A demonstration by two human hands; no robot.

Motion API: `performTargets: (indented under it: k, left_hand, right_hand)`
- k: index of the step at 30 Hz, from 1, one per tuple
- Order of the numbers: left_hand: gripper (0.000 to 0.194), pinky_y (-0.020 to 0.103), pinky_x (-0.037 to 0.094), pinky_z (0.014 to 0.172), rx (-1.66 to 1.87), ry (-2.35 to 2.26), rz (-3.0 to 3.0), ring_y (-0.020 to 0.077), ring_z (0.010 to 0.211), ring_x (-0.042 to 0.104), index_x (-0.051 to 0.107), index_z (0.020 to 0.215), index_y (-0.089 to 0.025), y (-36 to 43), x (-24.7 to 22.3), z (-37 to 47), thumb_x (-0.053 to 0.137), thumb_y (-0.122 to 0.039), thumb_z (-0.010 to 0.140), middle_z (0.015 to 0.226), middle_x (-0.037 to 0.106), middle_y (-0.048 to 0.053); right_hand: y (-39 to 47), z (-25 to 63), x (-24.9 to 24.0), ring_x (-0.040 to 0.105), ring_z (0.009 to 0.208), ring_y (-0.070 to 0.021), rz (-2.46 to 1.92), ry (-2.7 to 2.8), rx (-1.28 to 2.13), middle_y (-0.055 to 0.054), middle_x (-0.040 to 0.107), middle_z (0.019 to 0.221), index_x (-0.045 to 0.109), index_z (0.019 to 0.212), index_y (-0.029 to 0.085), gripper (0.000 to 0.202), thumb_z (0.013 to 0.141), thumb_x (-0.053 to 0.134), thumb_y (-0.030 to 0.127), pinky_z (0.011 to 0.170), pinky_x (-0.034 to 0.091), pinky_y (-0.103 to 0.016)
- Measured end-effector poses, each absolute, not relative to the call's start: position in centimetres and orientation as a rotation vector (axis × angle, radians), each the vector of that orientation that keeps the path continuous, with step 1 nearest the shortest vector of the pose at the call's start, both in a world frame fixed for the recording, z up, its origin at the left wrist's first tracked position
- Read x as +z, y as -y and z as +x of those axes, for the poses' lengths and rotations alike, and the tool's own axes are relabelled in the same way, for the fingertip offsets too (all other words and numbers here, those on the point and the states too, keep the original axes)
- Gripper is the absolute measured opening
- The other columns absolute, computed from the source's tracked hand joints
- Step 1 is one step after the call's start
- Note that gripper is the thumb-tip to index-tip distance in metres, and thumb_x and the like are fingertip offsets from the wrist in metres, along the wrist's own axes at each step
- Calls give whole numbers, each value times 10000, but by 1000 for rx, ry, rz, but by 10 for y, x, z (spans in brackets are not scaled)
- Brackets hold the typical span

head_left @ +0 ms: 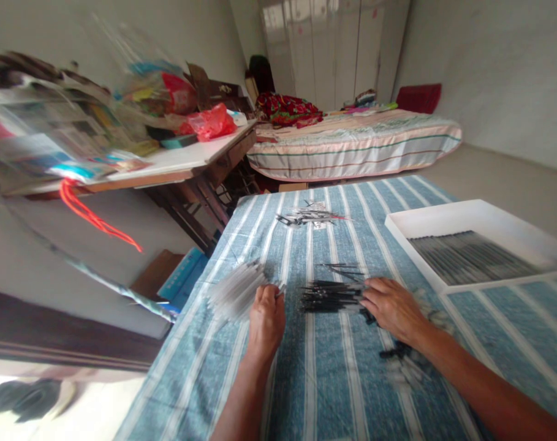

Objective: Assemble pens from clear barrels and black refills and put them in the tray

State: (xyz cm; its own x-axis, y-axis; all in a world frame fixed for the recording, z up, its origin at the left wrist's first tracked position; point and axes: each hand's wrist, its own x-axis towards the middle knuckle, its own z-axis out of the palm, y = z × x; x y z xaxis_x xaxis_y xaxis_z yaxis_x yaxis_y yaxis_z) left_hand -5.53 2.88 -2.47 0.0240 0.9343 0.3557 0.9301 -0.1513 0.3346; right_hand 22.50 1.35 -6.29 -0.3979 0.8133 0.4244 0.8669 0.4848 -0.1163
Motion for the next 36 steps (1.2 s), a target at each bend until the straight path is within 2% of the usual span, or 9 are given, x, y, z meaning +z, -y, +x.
performTargets:
  k: [7,11,15,25,36]
  left_hand:
    - [109,281,468,698,901,-1719,1960,174,739,619,616,848,-175,-24,-29,-39,525,-188,790,814,638,44]
    - [209,252,455,576,908,-1560,1663,154,616,591,652,929,-164,-21,-27,-34,552,-194,748,725,644,16]
    - [208,229,421,501,929,-1370,1383,139,573,560,677,915,-159,-16,-20,-27,596,-230,737,657,635,-2]
    - [186,199,390,483,955,-1133,1037,116,597,559,710,845,-152,-12,-13,-23,685,-229,677,775,672,38]
    - [234,181,373,460,910,-1076,998,90,560,548,692,885,-107,-11,-18,-28,711,-238,691,735,666,50]
  right_hand:
    - [-12,225,-63,606,895,-245,-1372,2302,-159,-96,673,955,670,746,158,172,853,538,135,797,497,-379]
    - [-13,226,-63,610,882,-242,-1340,2304,-186,-100,674,936,659,725,149,207,862,507,121,790,506,-377]
    - [-13,226,-66,610,888,-251,-1313,2295,-180,-107,670,932,650,721,149,210,864,499,124,791,509,-390]
    - [-11,232,-60,617,857,-214,-1137,2201,-156,-105,676,906,642,809,135,200,914,473,154,776,501,-341]
    - [-9,236,-54,579,660,-173,-1027,2248,-92,-46,651,708,629,805,162,213,926,456,142,643,462,-297]
